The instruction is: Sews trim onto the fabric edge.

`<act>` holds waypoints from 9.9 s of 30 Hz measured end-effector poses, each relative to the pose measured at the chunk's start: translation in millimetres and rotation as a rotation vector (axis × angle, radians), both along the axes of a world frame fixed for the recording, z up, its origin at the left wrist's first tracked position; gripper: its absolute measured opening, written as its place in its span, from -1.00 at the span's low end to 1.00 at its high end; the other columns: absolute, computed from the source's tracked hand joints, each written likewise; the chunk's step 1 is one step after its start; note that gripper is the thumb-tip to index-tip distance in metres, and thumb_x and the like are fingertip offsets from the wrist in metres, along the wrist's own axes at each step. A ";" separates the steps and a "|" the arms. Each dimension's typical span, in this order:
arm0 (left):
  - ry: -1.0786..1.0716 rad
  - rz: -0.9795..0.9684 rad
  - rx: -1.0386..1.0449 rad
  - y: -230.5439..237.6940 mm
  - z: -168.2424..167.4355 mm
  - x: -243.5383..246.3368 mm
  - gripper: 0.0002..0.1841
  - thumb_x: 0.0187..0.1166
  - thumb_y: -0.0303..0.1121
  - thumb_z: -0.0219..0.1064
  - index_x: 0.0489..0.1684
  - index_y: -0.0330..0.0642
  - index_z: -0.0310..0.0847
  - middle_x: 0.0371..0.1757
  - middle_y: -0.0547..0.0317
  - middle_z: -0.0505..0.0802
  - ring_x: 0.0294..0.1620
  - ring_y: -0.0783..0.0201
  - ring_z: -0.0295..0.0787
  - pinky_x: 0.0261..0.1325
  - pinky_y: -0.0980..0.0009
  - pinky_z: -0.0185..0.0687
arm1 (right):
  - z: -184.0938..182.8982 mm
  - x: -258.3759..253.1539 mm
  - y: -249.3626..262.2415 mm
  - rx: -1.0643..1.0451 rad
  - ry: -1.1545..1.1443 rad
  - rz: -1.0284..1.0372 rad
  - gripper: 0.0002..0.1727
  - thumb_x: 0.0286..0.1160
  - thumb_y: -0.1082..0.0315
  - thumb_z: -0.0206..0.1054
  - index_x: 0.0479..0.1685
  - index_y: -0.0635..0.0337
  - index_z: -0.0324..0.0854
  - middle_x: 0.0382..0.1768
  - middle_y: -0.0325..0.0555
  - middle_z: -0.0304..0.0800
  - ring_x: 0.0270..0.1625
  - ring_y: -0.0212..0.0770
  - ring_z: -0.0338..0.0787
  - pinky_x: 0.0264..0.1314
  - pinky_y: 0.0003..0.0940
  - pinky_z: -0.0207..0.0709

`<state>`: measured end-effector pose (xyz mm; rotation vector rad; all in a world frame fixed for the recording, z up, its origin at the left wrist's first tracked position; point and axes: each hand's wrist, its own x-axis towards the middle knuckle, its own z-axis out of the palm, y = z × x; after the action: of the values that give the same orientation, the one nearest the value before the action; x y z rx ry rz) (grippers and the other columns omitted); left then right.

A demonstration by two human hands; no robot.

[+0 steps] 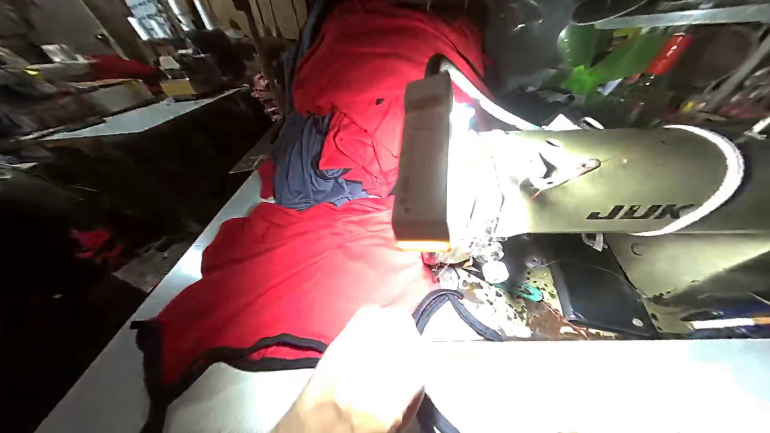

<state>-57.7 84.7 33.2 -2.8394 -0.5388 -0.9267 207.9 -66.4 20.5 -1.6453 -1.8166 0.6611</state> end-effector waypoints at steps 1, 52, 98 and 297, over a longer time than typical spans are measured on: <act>-0.039 -0.023 -0.148 -13.0 -5.7 0.0 -0.82 0.64 -0.38 0.26 -0.31 -0.14 0.79 -0.33 0.03 0.82 -0.18 0.07 0.77 -0.05 0.24 0.63 | 3.3 5.7 1.9 -0.006 -0.029 -0.010 -0.76 0.61 0.49 0.20 -0.17 0.50 0.76 -0.26 0.29 0.86 -0.19 0.11 0.87 -0.01 0.00 0.71; -0.191 0.205 -0.467 -42.2 -31.1 13.0 -0.78 0.64 -0.33 0.30 -0.32 -0.15 0.86 -0.39 0.14 0.87 -0.28 0.34 0.78 -0.22 0.50 0.60 | 9.9 -56.5 61.3 0.020 -0.397 -0.014 -0.65 0.49 -0.04 0.30 -0.38 -0.03 0.83 -0.53 -0.14 0.78 -0.41 -0.07 0.83 -0.52 -0.01 0.49; -1.016 0.206 -0.918 -27.7 -13.1 20.2 -0.85 0.54 -0.55 0.36 -0.29 -0.05 0.80 -0.40 0.49 0.82 -0.63 0.71 0.50 -0.61 0.76 0.43 | -11.8 -4.0 95.1 0.094 -0.333 -0.361 -0.69 0.57 -0.06 0.27 -0.22 -0.06 0.74 -0.69 -0.28 0.56 -0.60 -0.19 0.63 -0.56 -0.11 0.43; -0.310 0.241 -0.860 84.1 -32.4 59.7 -0.95 0.38 -0.30 0.50 -0.44 0.10 0.77 -0.60 0.50 0.73 -0.66 0.62 0.53 -0.59 0.64 0.44 | -32.3 -23.1 178.9 0.580 -0.035 -0.096 -0.92 0.23 0.36 0.42 -0.54 0.05 0.70 -0.50 -0.20 0.71 -0.30 -0.30 0.75 -0.26 -0.38 0.56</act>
<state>2.0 168.8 0.8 -3.1844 -1.6192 -1.3396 184.8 112.5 -11.8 -1.3381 -1.7247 0.0437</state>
